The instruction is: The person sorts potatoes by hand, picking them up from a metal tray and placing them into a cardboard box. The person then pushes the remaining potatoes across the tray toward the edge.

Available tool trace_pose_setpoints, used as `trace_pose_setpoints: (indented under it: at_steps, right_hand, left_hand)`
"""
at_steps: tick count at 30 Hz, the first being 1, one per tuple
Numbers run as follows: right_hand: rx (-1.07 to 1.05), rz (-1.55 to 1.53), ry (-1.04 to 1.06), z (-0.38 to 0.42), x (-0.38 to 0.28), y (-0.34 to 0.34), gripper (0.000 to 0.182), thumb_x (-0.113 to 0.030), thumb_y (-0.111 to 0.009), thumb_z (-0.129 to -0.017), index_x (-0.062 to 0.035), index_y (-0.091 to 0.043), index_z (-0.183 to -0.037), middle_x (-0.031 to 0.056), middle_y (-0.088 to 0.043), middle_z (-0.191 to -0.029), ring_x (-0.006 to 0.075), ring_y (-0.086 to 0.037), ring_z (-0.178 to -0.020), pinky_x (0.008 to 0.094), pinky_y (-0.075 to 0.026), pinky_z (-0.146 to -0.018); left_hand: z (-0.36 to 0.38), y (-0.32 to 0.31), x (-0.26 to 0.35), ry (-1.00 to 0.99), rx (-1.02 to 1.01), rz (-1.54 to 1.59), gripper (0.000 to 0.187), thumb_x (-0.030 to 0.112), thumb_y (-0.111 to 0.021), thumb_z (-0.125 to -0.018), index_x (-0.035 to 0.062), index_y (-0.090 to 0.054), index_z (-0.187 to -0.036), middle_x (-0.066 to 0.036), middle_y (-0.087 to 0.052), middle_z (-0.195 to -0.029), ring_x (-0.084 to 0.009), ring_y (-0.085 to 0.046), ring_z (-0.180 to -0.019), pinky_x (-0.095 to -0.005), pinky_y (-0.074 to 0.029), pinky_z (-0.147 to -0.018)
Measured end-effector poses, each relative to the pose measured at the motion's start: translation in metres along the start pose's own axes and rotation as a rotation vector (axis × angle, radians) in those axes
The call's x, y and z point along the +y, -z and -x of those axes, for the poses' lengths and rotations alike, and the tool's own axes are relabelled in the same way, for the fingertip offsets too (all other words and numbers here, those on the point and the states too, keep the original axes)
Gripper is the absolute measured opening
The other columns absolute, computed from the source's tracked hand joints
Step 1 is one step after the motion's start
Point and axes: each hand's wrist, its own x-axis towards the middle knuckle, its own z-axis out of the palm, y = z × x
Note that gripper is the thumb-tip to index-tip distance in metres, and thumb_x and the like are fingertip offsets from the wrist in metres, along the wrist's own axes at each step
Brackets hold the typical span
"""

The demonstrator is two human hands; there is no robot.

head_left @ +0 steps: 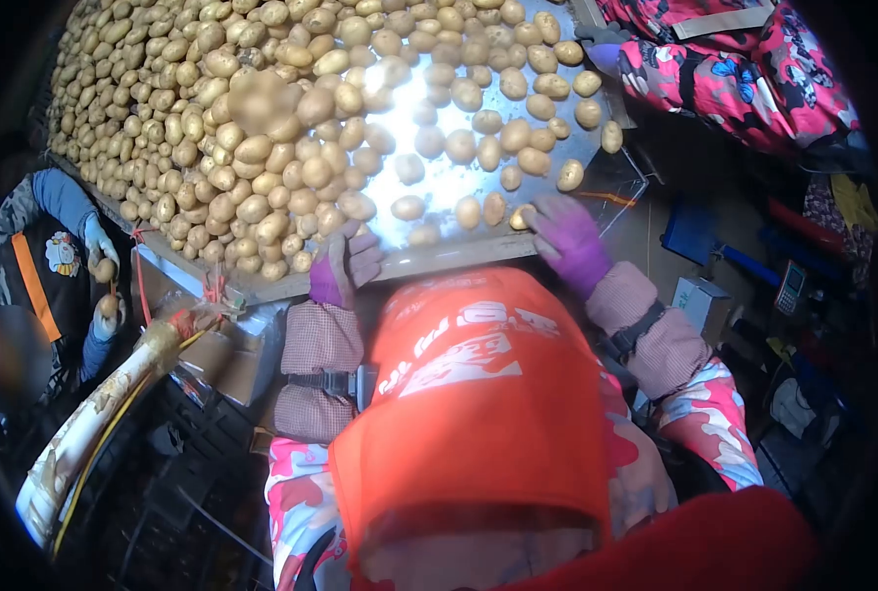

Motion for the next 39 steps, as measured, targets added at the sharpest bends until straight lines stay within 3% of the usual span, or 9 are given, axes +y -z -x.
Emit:
trace_pose_setpoints:
  at_steps: [4,7,22,28,30,32,34,36,39]
  right_hand:
    - [-0.090,-0.349,-0.204,0.007,0.027,-0.009,0.038,-0.014,-0.058,-0.084,-0.0085,-0.059,-0.122,0.0156,-0.058,-0.124,0.0361,-0.056,-0.100,0.0467,-0.044,-0.088]
    - [-0.009,0.149,-0.201,0.001,0.046,0.016,0.040,-0.016,-0.061,-0.082,-0.0101,-0.060,-0.121,0.0131,-0.061,-0.118,0.0350,-0.057,-0.102,0.0445,-0.044,-0.091]
    - [-0.027,-0.129,-0.050,-0.103,-0.024,0.006,0.045,-0.030,-0.077,-0.065,-0.0139,-0.066,-0.106,0.0141,-0.048,-0.134,0.0391,-0.040,-0.129,0.0537,-0.034,-0.104]
    - [0.007,-0.384,0.354,-0.118,-0.052,-0.012,0.047,-0.029,-0.069,-0.079,-0.0065,-0.058,-0.119,0.0169,-0.053,-0.122,0.0362,-0.047,-0.121,0.0474,-0.036,-0.104]
    - [-0.040,-0.160,0.180,-0.169,0.007,-0.030,0.043,-0.032,-0.053,-0.093,-0.0067,-0.051,-0.127,0.0113,-0.058,-0.113,0.0247,-0.057,-0.109,0.0383,-0.048,-0.089]
    - [0.001,-0.360,-0.377,-0.218,0.045,0.023,0.039,-0.029,-0.056,-0.090,-0.0114,-0.054,-0.126,0.0142,-0.060,-0.112,0.0320,-0.059,-0.102,0.0443,-0.049,-0.082]
    - [0.152,0.608,-0.020,-0.223,0.120,0.010,0.048,-0.033,-0.060,-0.087,-0.0134,-0.051,-0.130,0.0163,-0.052,-0.128,0.0358,-0.051,-0.116,0.0489,-0.042,-0.097]
    - [-0.012,0.463,-0.308,-0.222,0.058,0.008,0.055,-0.037,-0.059,-0.086,-0.0153,-0.047,-0.136,0.0178,-0.037,-0.147,0.0379,-0.030,-0.138,0.0558,-0.025,-0.111]
    - [0.111,0.327,-0.315,-0.207,0.018,-0.035,0.058,-0.041,-0.057,-0.087,-0.0235,-0.044,-0.141,0.0168,-0.030,-0.153,0.0429,-0.018,-0.143,0.0659,-0.013,-0.110]
  left_hand:
    - [0.006,-0.009,0.005,-0.023,0.041,0.014,0.056,0.044,-0.042,-0.101,0.0025,-0.041,-0.138,-0.016,-0.063,-0.110,-0.0258,-0.066,-0.085,-0.0356,-0.057,-0.069]
    - [0.006,-0.008,0.000,-0.039,0.026,0.023,0.055,0.043,-0.043,-0.101,0.0022,-0.041,-0.138,-0.015,-0.063,-0.108,-0.0256,-0.066,-0.084,-0.0355,-0.057,-0.068]
    - [0.008,-0.008,0.003,-0.033,0.029,0.000,0.053,0.046,-0.042,-0.100,0.0069,-0.046,-0.136,-0.012,-0.066,-0.111,-0.0224,-0.066,-0.091,-0.0347,-0.056,-0.075]
    - [0.023,-0.093,-0.006,0.090,-0.557,0.233,0.047,0.039,-0.045,-0.100,0.0061,-0.047,-0.134,-0.012,-0.059,-0.122,-0.0223,-0.060,-0.108,-0.0347,-0.052,-0.092]
    - [0.018,-0.096,-0.012,-0.052,-0.568,0.026,0.042,0.022,-0.053,-0.097,0.0052,-0.046,-0.136,-0.011,-0.060,-0.120,-0.0184,-0.058,-0.110,-0.0328,-0.049,-0.093]
    - [0.017,-0.094,-0.011,-0.194,-0.437,-0.063,0.047,0.007,-0.060,-0.093,0.0039,-0.044,-0.137,-0.010,-0.061,-0.116,-0.0153,-0.056,-0.111,-0.0305,-0.048,-0.093]
    - [0.019,-0.089,-0.008,-0.251,-0.351,0.092,0.044,0.012,-0.055,-0.095,0.0031,-0.044,-0.137,-0.013,-0.057,-0.122,-0.0202,-0.055,-0.115,-0.0322,-0.048,-0.095]
    - [0.030,-0.080,-0.002,-0.256,-0.345,0.282,0.044,0.033,-0.041,-0.103,0.0029,-0.044,-0.136,-0.018,-0.049,-0.135,-0.0309,-0.052,-0.121,-0.0379,-0.048,-0.101]
    - [0.041,-0.073,0.008,-0.279,-0.403,0.395,0.052,0.007,-0.055,-0.093,0.0033,-0.034,-0.141,-0.019,-0.048,-0.134,-0.0276,-0.053,-0.120,-0.0382,-0.049,-0.100]
